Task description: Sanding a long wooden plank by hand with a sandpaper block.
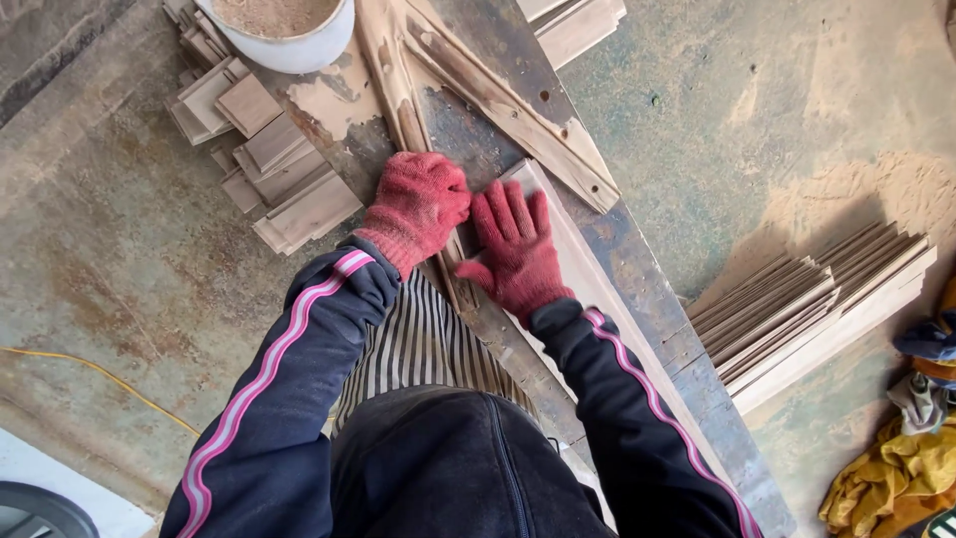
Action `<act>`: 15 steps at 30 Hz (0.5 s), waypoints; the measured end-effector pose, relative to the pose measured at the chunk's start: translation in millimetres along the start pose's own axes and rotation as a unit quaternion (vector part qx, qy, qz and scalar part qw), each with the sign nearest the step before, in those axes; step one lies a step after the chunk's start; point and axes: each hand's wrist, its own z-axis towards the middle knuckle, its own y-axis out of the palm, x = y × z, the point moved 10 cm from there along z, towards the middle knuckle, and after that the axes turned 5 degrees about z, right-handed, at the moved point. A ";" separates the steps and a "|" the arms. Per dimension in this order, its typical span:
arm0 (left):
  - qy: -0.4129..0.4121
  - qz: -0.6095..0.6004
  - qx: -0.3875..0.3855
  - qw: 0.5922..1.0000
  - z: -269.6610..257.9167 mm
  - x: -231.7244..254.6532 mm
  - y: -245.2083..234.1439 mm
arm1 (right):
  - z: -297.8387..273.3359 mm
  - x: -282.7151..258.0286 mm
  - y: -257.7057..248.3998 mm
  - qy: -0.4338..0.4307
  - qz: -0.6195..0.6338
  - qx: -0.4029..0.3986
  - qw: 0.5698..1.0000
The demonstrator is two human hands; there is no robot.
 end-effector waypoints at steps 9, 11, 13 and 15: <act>0.138 0.464 -0.008 0.875 4.5 38.1 7.8 | -189.4 32.9 -17.9 0.219 -0.086 -0.101 0.967; 0.129 0.484 -0.043 0.864 8.3 31.9 11.2 | -178.9 41.1 -2.0 0.302 -0.090 -0.085 0.945; 0.143 0.477 -0.063 0.865 13.7 40.1 8.2 | -107.9 43.5 9.3 0.299 -0.072 -0.070 0.949; 0.158 0.468 -0.097 0.864 12.0 40.3 6.2 | -46.5 47.4 27.7 0.309 -0.050 -0.056 0.948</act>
